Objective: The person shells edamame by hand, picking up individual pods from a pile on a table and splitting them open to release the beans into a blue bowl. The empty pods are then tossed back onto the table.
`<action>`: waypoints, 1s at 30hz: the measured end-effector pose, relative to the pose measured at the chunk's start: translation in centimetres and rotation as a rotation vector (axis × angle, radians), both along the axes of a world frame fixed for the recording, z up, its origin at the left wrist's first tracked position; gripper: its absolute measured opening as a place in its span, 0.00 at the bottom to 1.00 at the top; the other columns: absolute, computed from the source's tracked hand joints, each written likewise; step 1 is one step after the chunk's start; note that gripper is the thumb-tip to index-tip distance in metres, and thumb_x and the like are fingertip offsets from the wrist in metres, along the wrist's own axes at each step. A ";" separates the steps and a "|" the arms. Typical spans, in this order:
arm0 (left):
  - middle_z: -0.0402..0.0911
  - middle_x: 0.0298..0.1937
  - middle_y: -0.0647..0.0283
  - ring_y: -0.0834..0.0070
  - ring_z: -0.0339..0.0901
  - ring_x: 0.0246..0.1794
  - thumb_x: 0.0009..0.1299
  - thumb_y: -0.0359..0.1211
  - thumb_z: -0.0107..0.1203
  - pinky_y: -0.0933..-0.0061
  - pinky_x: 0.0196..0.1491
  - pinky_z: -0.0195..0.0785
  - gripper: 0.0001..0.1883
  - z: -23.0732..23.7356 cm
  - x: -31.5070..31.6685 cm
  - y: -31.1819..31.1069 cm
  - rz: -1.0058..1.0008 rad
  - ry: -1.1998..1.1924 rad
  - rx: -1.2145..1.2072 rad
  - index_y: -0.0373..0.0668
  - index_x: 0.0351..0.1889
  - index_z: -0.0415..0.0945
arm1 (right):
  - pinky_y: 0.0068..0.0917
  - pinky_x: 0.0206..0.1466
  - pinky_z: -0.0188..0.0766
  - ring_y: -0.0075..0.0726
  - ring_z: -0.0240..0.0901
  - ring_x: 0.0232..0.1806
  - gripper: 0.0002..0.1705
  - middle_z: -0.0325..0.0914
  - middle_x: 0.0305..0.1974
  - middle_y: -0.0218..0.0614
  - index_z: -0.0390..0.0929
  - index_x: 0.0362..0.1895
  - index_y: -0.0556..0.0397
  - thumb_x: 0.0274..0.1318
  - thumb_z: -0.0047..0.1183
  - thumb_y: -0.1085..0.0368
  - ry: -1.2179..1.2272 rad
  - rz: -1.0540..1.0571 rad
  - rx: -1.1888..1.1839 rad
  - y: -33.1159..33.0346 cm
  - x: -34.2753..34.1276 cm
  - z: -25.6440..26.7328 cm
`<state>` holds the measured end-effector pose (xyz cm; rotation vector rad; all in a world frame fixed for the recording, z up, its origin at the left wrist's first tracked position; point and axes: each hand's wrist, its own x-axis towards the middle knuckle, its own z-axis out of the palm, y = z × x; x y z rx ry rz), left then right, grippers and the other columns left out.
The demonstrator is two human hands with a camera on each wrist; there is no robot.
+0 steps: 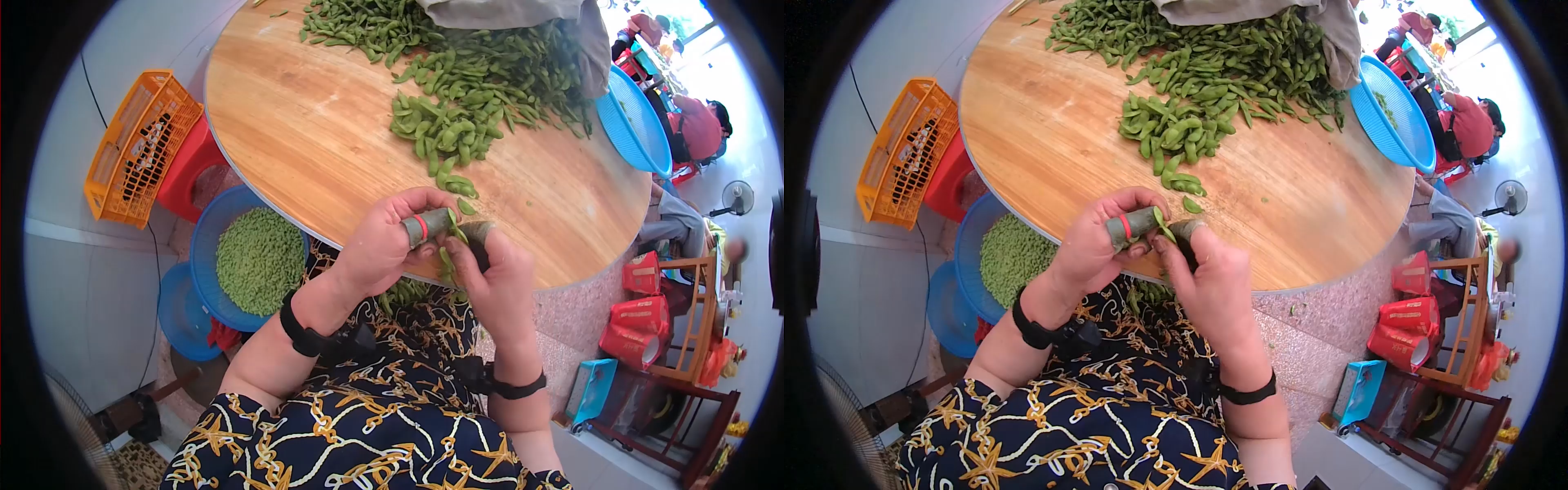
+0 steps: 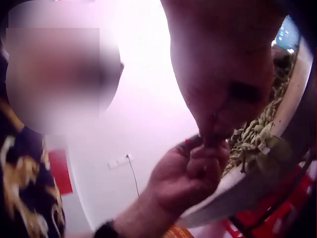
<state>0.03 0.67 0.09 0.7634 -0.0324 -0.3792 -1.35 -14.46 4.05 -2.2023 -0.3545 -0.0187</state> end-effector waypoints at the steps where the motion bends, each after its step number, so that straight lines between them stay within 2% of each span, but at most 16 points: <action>1: 0.72 0.29 0.72 0.89 0.65 0.23 0.64 0.28 0.52 0.91 0.23 0.55 0.07 0.2 -0.2 -0.3 0.034 0.021 0.010 0.40 0.40 0.72 | 0.29 0.22 0.66 0.46 0.71 0.21 0.06 0.73 0.22 0.46 0.71 0.26 0.58 0.46 0.55 0.70 -0.001 -0.002 0.002 -0.2 -0.3 -0.2; 3: 0.72 0.28 0.72 0.90 0.64 0.22 0.64 0.29 0.53 0.91 0.22 0.54 0.07 0.3 -0.7 -0.3 -0.010 0.049 -0.038 0.41 0.40 0.72 | 0.31 0.21 0.65 0.45 0.70 0.20 0.07 0.71 0.20 0.44 0.71 0.26 0.57 0.43 0.57 0.71 -0.249 -0.033 -0.043 -0.3 -0.8 -1.0; 4: 0.72 0.28 0.72 0.90 0.63 0.21 0.64 0.29 0.54 0.90 0.22 0.52 0.07 0.3 -1.0 -0.2 -0.055 0.076 -0.090 0.41 0.39 0.72 | 0.31 0.21 0.65 0.45 0.70 0.20 0.07 0.71 0.20 0.44 0.71 0.26 0.57 0.43 0.57 0.71 -0.250 -0.033 -0.038 -0.1 -1.0 -1.2; 6: 0.72 0.27 0.73 0.90 0.61 0.20 0.63 0.31 0.55 0.90 0.21 0.50 0.07 0.0 -1.6 -0.5 -0.054 0.102 -0.144 0.42 0.38 0.72 | 0.33 0.20 0.64 0.44 0.69 0.18 0.08 0.69 0.18 0.40 0.70 0.25 0.55 0.41 0.57 0.71 -0.437 -0.070 -0.107 0.4 -1.3 -1.4; 8: 0.72 0.27 0.73 0.90 0.59 0.19 0.63 0.32 0.56 0.90 0.21 0.49 0.08 0.0 -1.8 -0.7 -0.052 0.127 -0.201 0.42 0.38 0.72 | 0.33 0.19 0.63 0.44 0.68 0.18 0.08 0.68 0.18 0.40 0.70 0.25 0.55 0.40 0.58 0.70 -0.461 -0.069 -0.127 0.4 -1.6 -1.7; 14: 0.72 0.25 0.73 0.91 0.59 0.18 0.62 0.30 0.57 0.90 0.20 0.48 0.07 0.7 -2.1 -1.0 0.063 0.122 -0.083 0.42 0.36 0.72 | 0.33 0.18 0.62 0.42 0.68 0.17 0.09 0.67 0.17 0.38 0.69 0.24 0.53 0.41 0.58 0.68 -0.493 -0.034 -0.252 0.5 -2.1 -1.9; 16: 0.72 0.26 0.73 0.90 0.61 0.19 0.62 0.29 0.56 0.90 0.20 0.51 0.05 0.3 -1.9 -0.9 0.157 0.021 0.192 0.40 0.34 0.73 | 0.34 0.18 0.63 0.43 0.68 0.17 0.09 0.67 0.17 0.38 0.69 0.24 0.53 0.42 0.58 0.67 -0.470 -0.014 -0.284 0.6 -2.2 -1.9; 17: 0.72 0.26 0.73 0.90 0.61 0.19 0.62 0.29 0.56 0.90 0.20 0.51 0.05 0.4 -1.7 -0.9 0.159 0.020 0.192 0.40 0.34 0.73 | 0.34 0.18 0.63 0.43 0.68 0.17 0.09 0.67 0.17 0.38 0.68 0.24 0.53 0.43 0.57 0.67 -0.453 -0.029 -0.262 0.8 -2.2 -1.8; 19: 0.73 0.27 0.72 0.90 0.64 0.20 0.63 0.28 0.55 0.90 0.21 0.54 0.04 0.8 -1.6 -1.1 0.213 -0.086 0.491 0.39 0.34 0.74 | 0.34 0.18 0.63 0.43 0.68 0.17 0.08 0.67 0.17 0.38 0.68 0.23 0.53 0.44 0.56 0.67 -0.434 -0.041 -0.239 0.8 -2.1 -1.8; 22: 0.74 0.27 0.71 0.89 0.67 0.21 0.62 0.27 0.55 0.90 0.23 0.58 0.05 -0.4 -1.2 -1.6 0.275 -0.142 0.484 0.38 0.35 0.74 | 0.35 0.19 0.63 0.45 0.69 0.18 0.07 0.69 0.18 0.40 0.69 0.24 0.53 0.46 0.54 0.67 -0.386 -0.071 -0.286 0.7 -1.7 -2.5; 23: 0.74 0.27 0.71 0.89 0.67 0.21 0.62 0.27 0.55 0.90 0.23 0.58 0.05 -0.5 -1.2 -1.6 0.277 -0.142 0.483 0.38 0.35 0.74 | 0.33 0.19 0.63 0.41 0.69 0.17 0.06 0.69 0.17 0.37 0.70 0.26 0.54 0.47 0.53 0.68 -0.360 -0.085 -0.195 0.5 -1.4 -2.9; 24: 0.74 0.27 0.70 0.88 0.68 0.22 0.63 0.27 0.53 0.90 0.23 0.59 0.04 -0.4 -1.2 -1.6 0.232 -0.054 0.341 0.38 0.35 0.74 | 0.30 0.19 0.63 0.36 0.69 0.17 0.05 0.70 0.17 0.35 0.71 0.27 0.56 0.49 0.53 0.68 -0.333 -0.098 -0.104 0.2 -1.2 -3.2; 25: 0.75 0.28 0.70 0.87 0.69 0.23 0.63 0.26 0.52 0.90 0.24 0.60 0.04 -0.3 -1.2 -1.6 0.186 0.032 0.198 0.38 0.36 0.74 | 0.30 0.19 0.63 0.36 0.69 0.17 0.05 0.70 0.17 0.35 0.71 0.27 0.56 0.49 0.53 0.68 -0.336 -0.096 -0.104 -0.1 -0.9 -3.2; 27: 0.75 0.28 0.69 0.87 0.69 0.24 0.64 0.26 0.51 0.89 0.24 0.61 0.04 -0.5 -1.0 -1.4 0.163 0.057 0.106 0.38 0.36 0.74 | 0.22 0.21 0.61 0.22 0.66 0.18 0.05 0.70 0.18 0.27 0.72 0.29 0.58 0.52 0.51 0.69 0.268 -0.080 0.494 -0.9 -0.4 -3.2; 28: 0.74 0.28 0.69 0.86 0.69 0.25 0.64 0.26 0.50 0.89 0.24 0.61 0.04 -0.7 -0.9 -1.4 0.137 0.084 0.016 0.38 0.36 0.74 | 0.17 0.22 0.59 0.15 0.62 0.21 0.05 0.67 0.18 0.22 0.73 0.30 0.60 0.53 0.51 0.70 0.448 -0.072 0.618 -1.2 -0.3 -2.3; 30: 0.74 0.28 0.69 0.86 0.69 0.25 0.65 0.26 0.49 0.89 0.24 0.61 0.05 -0.8 -0.6 -1.6 0.154 0.098 -0.012 0.38 0.36 0.74 | 0.19 0.21 0.60 0.17 0.62 0.19 0.04 0.68 0.17 0.25 0.73 0.30 0.60 0.52 0.51 0.70 0.347 -0.063 0.550 -0.9 0.0 -2.6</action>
